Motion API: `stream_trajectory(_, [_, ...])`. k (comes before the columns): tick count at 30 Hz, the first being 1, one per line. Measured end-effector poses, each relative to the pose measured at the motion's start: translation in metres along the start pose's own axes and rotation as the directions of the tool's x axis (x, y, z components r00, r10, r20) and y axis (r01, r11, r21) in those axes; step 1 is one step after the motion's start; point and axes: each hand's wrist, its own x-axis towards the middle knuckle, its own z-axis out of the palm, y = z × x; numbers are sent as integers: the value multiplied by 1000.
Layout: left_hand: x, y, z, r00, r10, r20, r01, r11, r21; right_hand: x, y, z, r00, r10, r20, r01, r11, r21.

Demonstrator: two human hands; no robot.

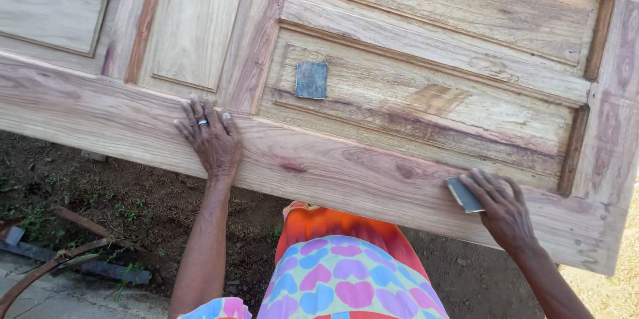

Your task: Sanding a wooden door using a piece of sandpaper.

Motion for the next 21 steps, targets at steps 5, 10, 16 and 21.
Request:
stream_trajectory(5, [-3,8,-11,997,-49,53,47,997,55,-4,-44,37,963,149,-224,-132,987,88])
stream_trajectory(10, [0,11,-8,999,-41,24,40,999,35,39,-102,36,940,208,-270,-173,974,148])
stream_trajectory(16, [-14,14,-5,992,-120,44,116,991,73,140,-195,33,953,-65,-294,117,980,164])
stream_trajectory(21, [-28,18,1,969,-246,-28,247,962,115,211,-263,10,918,-243,-313,300,942,149])
